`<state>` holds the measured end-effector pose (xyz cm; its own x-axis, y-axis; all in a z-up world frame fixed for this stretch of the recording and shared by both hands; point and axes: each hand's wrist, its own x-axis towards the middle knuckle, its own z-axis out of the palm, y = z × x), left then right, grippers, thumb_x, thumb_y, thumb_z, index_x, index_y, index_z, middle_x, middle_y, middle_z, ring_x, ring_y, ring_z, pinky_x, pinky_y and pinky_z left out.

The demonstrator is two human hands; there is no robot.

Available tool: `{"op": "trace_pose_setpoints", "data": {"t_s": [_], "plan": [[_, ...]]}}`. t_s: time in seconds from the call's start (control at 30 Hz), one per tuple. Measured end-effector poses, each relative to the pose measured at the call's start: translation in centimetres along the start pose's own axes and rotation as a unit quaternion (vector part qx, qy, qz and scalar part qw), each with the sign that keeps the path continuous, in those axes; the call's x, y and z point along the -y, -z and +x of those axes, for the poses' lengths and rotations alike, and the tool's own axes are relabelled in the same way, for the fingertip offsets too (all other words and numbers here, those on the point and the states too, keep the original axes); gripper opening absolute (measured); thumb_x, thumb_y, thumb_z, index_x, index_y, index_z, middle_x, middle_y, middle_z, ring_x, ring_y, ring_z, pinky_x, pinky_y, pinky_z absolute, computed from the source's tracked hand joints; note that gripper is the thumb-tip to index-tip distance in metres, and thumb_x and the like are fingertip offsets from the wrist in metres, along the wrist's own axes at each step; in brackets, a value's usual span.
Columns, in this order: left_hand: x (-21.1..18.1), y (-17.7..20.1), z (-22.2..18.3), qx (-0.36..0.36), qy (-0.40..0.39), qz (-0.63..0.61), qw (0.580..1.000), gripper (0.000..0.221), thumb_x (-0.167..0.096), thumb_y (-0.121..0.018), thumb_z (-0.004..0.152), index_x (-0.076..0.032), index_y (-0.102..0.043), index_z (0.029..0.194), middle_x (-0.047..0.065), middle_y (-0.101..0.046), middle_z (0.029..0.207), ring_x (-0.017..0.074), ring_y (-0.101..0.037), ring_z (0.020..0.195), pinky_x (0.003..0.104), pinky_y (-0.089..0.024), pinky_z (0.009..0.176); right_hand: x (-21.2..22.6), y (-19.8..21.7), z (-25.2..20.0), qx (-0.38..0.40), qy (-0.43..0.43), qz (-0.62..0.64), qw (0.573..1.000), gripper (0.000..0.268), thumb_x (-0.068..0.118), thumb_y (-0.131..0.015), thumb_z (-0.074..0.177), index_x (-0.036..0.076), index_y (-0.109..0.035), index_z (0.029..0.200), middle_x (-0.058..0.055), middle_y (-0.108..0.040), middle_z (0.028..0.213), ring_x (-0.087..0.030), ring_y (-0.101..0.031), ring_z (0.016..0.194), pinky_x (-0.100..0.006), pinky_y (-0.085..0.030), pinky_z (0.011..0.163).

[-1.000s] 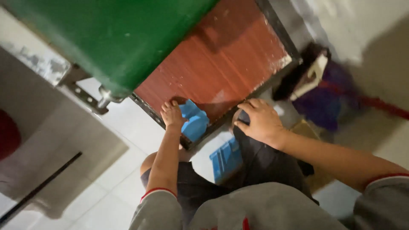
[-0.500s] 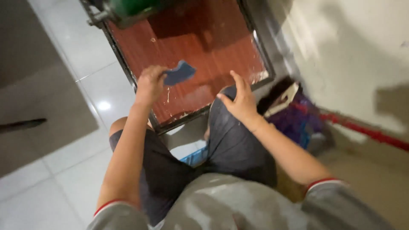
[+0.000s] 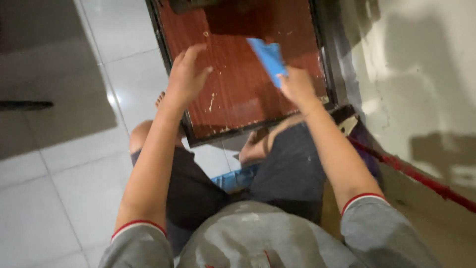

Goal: The person sits barefoot on the floor and operates a green dough sheeter, feeding a yellow dough sheet through the rollers. They use a blue plastic scraper to clean the machine's wooden tray between batches and fold the processed dough, stacking it on a nearby table.

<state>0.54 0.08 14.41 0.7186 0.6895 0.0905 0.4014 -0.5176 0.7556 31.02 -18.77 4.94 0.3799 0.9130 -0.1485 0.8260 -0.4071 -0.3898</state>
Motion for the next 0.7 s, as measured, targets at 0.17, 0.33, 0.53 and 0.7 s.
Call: {"op": "trace_pose_setpoints", "data": {"t_s": [0.17,0.33,0.53,0.7], "plan": [[5.5,0.2,1.9,0.076,0.119,0.08,0.987,0.037,-0.03,-0.073,0.094,-0.011,-0.064,0.124,0.023,-0.07,0.104,0.0481,-0.068,0.102,0.058,-0.053,0.088,-17.4,-7.6,6.0,-0.13,-0.17,-0.046,0.976,0.016,0.021,-0.065,0.088,0.007,-0.072,0.088,-0.02,-0.071,0.076,-0.043,-0.074,0.081,-0.053,-0.058,0.066],[1.5,3.5,3.0,0.186,0.2,0.109,0.956,0.035,-0.027,-0.069,0.09,-0.005,-0.057,0.115,0.033,-0.062,0.126,0.0575,-0.065,0.106,0.063,-0.053,0.093,-23.2,-13.2,12.5,-0.14,-0.259,-0.079,0.952,0.017,0.017,-0.062,0.086,0.002,-0.069,0.089,-0.018,-0.072,0.078,-0.044,-0.075,0.079,-0.048,-0.062,0.062],[3.0,4.3,2.2,0.202,0.229,0.165,0.938,0.036,-0.033,-0.068,0.092,-0.006,-0.054,0.112,0.027,-0.063,0.122,0.0526,-0.068,0.105,0.059,-0.056,0.092,-7.3,-14.1,21.0,-0.066,-0.216,-0.115,0.967,0.053,0.052,-0.071,0.094,0.001,-0.072,0.108,-0.022,-0.075,0.09,-0.042,-0.076,0.087,-0.051,-0.062,0.06],[1.8,6.0,3.0,0.236,0.238,0.151,0.93,0.037,-0.032,-0.064,0.095,-0.006,-0.051,0.118,0.029,-0.06,0.126,0.0548,-0.063,0.115,0.061,-0.052,0.099,0.4,-24.0,26.2,-0.003,-0.141,-0.067,0.988,0.027,0.025,-0.056,0.09,0.017,-0.074,0.109,-0.013,-0.077,0.099,-0.036,-0.076,0.095,-0.05,-0.063,0.074]]}}
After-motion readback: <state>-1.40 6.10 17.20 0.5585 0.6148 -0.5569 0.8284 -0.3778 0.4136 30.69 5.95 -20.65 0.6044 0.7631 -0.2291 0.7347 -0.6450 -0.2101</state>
